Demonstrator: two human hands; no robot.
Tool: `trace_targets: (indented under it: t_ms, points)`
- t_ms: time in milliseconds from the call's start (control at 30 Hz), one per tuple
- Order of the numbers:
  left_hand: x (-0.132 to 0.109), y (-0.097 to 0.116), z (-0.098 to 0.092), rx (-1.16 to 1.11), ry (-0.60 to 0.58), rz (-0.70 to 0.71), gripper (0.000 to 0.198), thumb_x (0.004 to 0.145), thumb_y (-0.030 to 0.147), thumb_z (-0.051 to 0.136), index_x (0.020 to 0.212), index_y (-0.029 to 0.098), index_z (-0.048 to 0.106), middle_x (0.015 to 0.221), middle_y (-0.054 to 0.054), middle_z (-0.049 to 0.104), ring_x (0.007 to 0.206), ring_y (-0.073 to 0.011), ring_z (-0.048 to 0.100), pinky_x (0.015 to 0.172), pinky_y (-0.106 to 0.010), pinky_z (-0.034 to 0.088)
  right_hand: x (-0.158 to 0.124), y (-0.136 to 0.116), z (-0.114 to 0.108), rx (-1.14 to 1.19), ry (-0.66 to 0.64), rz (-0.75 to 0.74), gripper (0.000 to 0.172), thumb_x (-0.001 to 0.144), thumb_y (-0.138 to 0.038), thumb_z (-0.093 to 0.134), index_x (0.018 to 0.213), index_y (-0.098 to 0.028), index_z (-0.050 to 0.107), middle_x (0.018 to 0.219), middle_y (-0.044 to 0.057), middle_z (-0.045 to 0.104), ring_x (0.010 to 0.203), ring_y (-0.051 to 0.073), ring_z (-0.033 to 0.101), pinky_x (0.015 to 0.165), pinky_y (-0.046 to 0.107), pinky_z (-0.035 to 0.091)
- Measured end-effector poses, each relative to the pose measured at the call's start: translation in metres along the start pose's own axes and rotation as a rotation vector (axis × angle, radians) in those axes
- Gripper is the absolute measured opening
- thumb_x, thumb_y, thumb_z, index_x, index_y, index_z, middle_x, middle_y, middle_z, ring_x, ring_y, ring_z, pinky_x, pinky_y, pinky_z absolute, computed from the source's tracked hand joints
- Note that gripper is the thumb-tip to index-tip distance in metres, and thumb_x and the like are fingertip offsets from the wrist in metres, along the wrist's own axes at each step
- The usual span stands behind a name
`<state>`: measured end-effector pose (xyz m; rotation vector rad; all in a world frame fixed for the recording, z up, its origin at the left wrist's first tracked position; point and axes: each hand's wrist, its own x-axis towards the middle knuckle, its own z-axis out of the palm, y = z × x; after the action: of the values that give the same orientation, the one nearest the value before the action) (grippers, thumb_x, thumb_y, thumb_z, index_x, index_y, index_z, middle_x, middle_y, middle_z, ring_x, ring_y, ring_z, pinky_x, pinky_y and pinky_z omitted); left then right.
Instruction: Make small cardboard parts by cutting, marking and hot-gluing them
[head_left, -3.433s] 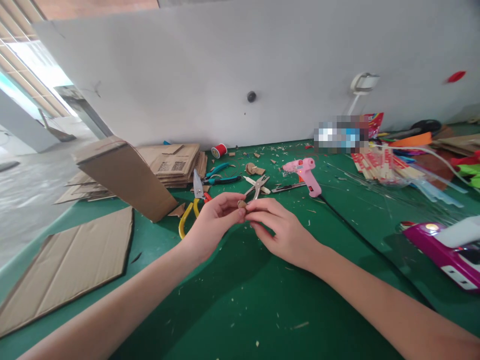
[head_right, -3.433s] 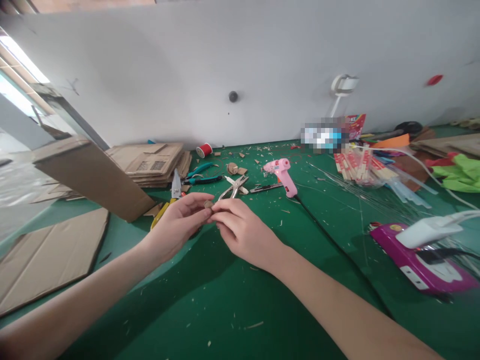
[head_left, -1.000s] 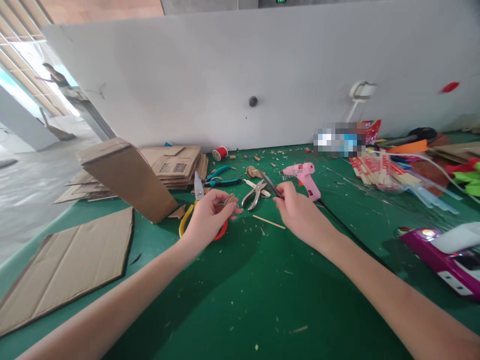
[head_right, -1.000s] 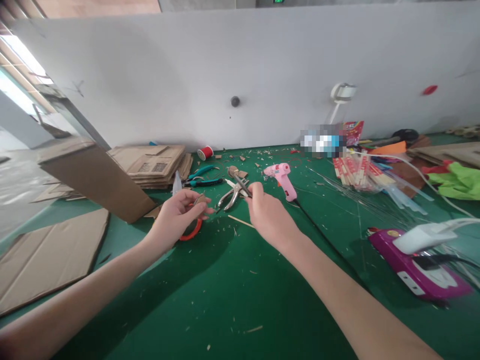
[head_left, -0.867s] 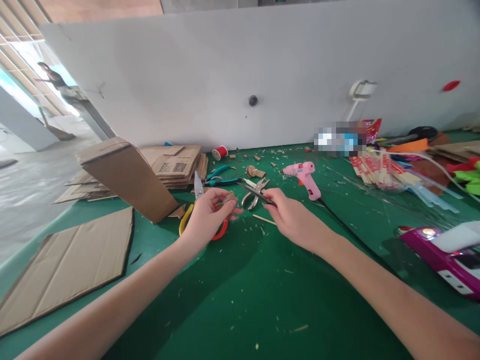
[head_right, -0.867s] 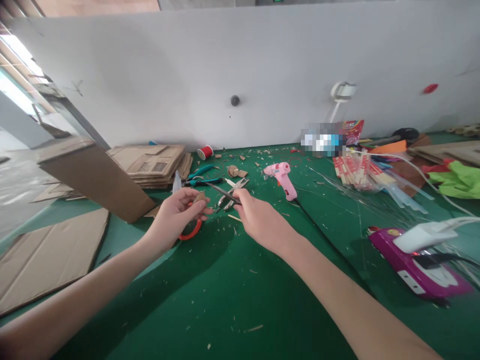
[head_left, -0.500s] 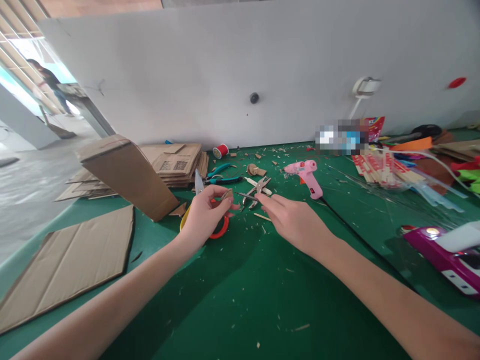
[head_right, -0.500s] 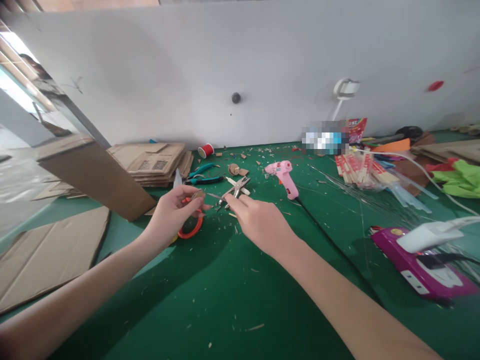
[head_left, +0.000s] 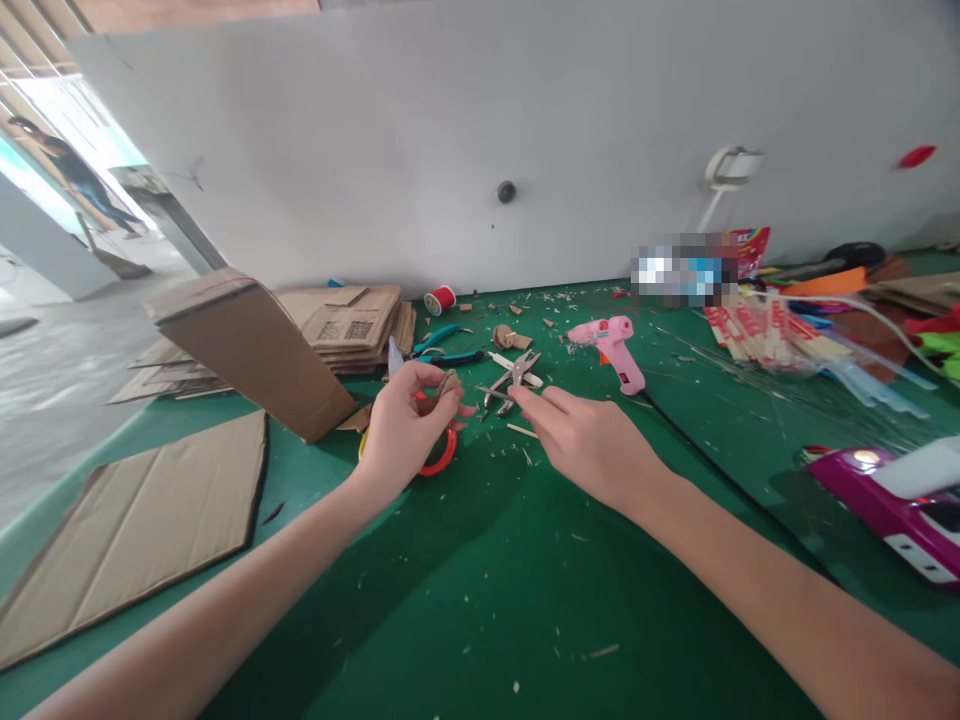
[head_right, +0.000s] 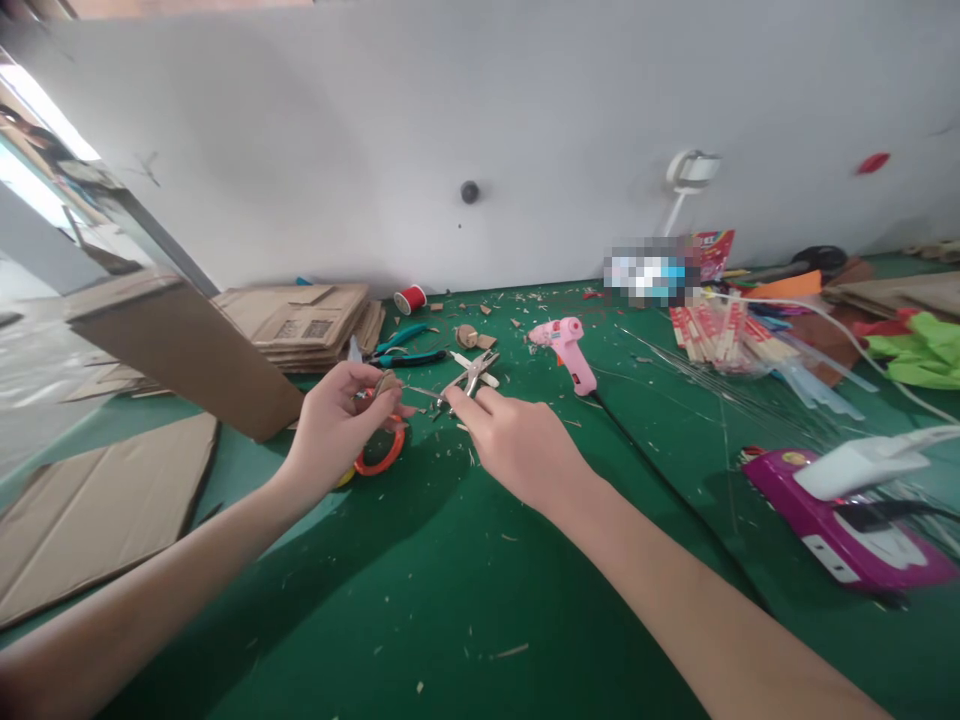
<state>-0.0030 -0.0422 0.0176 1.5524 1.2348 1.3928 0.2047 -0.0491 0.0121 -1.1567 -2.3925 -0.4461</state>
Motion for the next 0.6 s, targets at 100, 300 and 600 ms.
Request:
trace_targets:
  t_ms: [100,300,600]
  points:
    - [0.0005,-0.0011,0.0003,-0.01,-0.01,-0.019,0.021,0.076,0.03,0.067,0.083,0.018,0.051,0.078,0.001,0.061,0.066,-0.0157,0.069,0.055,-0.024,0.057,0.0002,-0.0015,0.0002,0.0,0.0,-0.004,0.039,0.09,-0.014,0.039,0.124,-0.017,0.057,0.075,0.004,0.062,0.05,0.011,0.046,0.043,0.027,0.019]
    - [-0.0007,-0.0023,0.0013,-0.014,-0.011,-0.055,0.024,0.075,0.032,0.069,0.084,0.018,0.053,0.076,0.001,0.062,0.067,-0.0166,0.07,0.056,-0.025,0.058,-0.0005,-0.0045,0.0,-0.004,-0.042,0.014,0.042,0.089,-0.013,0.038,0.127,-0.017,0.055,0.078,0.005,0.063,0.051,0.011,0.048,0.043,0.027,0.019]
    - [-0.0014,-0.0013,0.0035,-0.018,0.0,-0.107,0.026,0.074,0.035,0.069,0.085,0.018,0.053,0.074,0.001,0.062,0.066,-0.0159,0.069,0.057,-0.026,0.059,-0.0024,-0.0036,-0.0024,0.019,-0.097,0.036,0.043,0.089,-0.012,0.037,0.129,-0.016,0.053,0.082,0.006,0.064,0.053,0.012,0.05,0.043,0.028,0.019]
